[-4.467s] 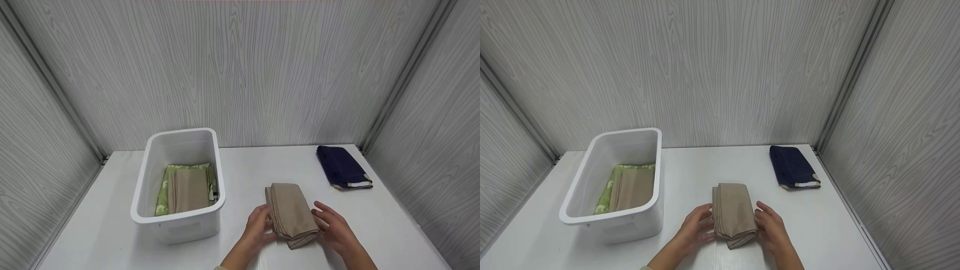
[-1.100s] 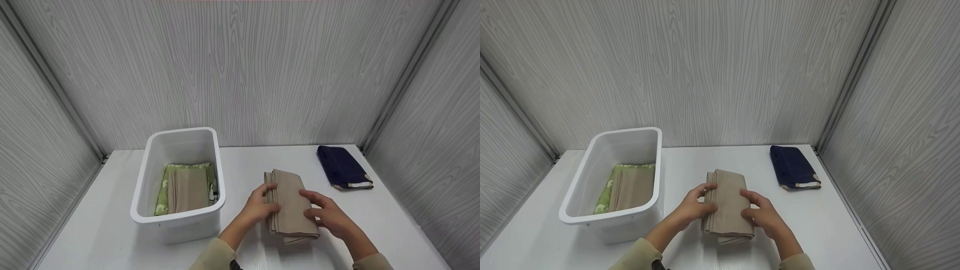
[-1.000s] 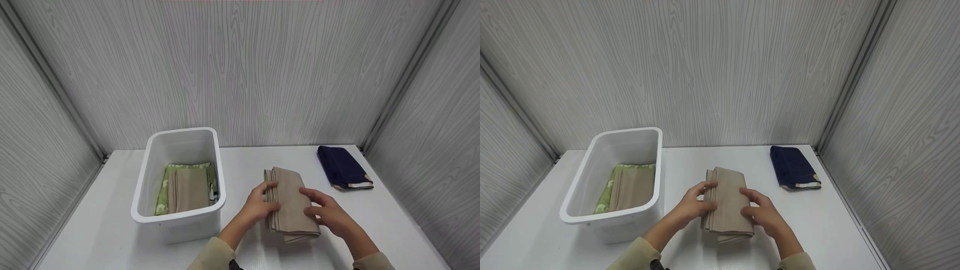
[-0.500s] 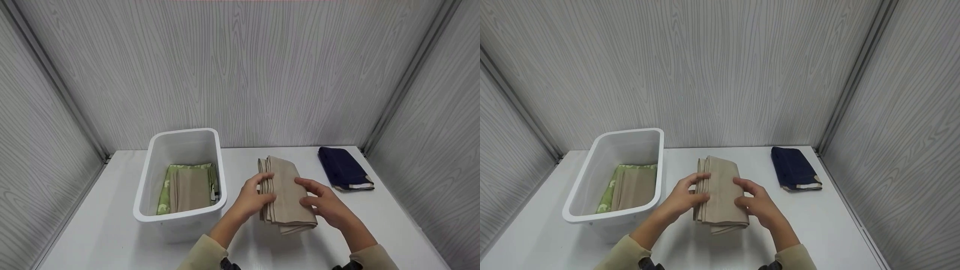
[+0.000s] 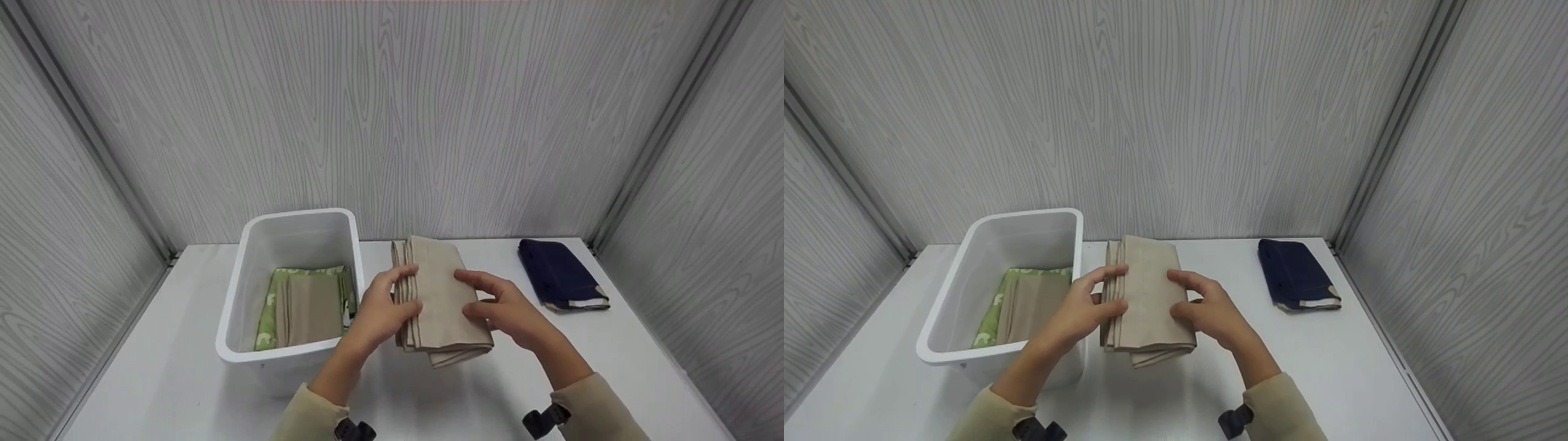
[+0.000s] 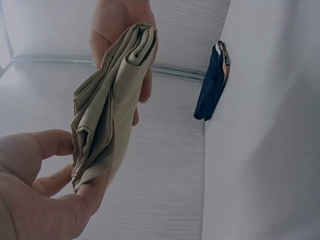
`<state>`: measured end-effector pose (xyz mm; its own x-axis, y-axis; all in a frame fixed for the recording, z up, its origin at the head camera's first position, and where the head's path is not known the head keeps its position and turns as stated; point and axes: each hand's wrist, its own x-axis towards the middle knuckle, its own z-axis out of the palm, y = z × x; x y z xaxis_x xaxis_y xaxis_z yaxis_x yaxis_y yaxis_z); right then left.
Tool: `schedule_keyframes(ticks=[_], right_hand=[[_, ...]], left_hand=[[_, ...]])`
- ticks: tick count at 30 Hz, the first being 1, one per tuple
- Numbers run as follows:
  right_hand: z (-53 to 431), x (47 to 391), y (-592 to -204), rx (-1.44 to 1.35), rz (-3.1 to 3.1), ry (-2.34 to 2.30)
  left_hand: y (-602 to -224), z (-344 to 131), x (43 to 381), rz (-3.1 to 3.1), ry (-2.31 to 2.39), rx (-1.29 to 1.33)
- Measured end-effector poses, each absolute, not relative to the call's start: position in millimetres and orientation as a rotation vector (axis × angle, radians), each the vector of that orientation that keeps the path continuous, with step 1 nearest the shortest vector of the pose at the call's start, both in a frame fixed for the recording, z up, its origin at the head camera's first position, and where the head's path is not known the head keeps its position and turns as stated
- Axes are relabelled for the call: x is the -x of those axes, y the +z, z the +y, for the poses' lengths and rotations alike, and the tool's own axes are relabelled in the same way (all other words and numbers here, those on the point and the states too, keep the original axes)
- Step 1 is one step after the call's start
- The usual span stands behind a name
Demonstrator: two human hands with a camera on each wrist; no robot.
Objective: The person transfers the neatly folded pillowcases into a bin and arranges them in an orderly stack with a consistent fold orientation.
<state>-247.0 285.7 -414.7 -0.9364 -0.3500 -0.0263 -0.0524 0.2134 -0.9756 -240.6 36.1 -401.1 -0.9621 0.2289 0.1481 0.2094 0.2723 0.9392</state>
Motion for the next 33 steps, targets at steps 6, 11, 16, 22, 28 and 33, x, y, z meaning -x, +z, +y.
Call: schedule_keyframes(ticks=[6, 11, 16, 22, 28, 33], right_hand=[[266.0, 251.9, -407.8, 0.449, 2.271, -1.797], [248.6, 254.6, -403.2, 0.454, 2.344, -1.768], [231.5, 257.5, -397.1, 0.478, 2.433, -1.714], [208.3, 261.2, -389.3, 0.498, 2.438, -1.705], [187.9, 262.5, -383.7, 0.543, 2.443, -1.661], [171.6, 264.7, -379.0, 0.567, 2.433, -1.639]], left_hand=[[-391.2, 21.2, 240.6, 2.664, 1.748, -0.426], [-386.8, 8.0, 242.4, 2.698, 1.728, -0.408], [-383.1, -5.1, 243.6, 2.72, 1.701, -0.37], [-374.4, -22.3, 242.5, 2.772, 1.665, -0.314], [-369.2, -39.9, 241.3, 2.833, 1.581, -0.298], [-364.9, -56.6, 241.9, 2.851, 1.536, -0.285]])
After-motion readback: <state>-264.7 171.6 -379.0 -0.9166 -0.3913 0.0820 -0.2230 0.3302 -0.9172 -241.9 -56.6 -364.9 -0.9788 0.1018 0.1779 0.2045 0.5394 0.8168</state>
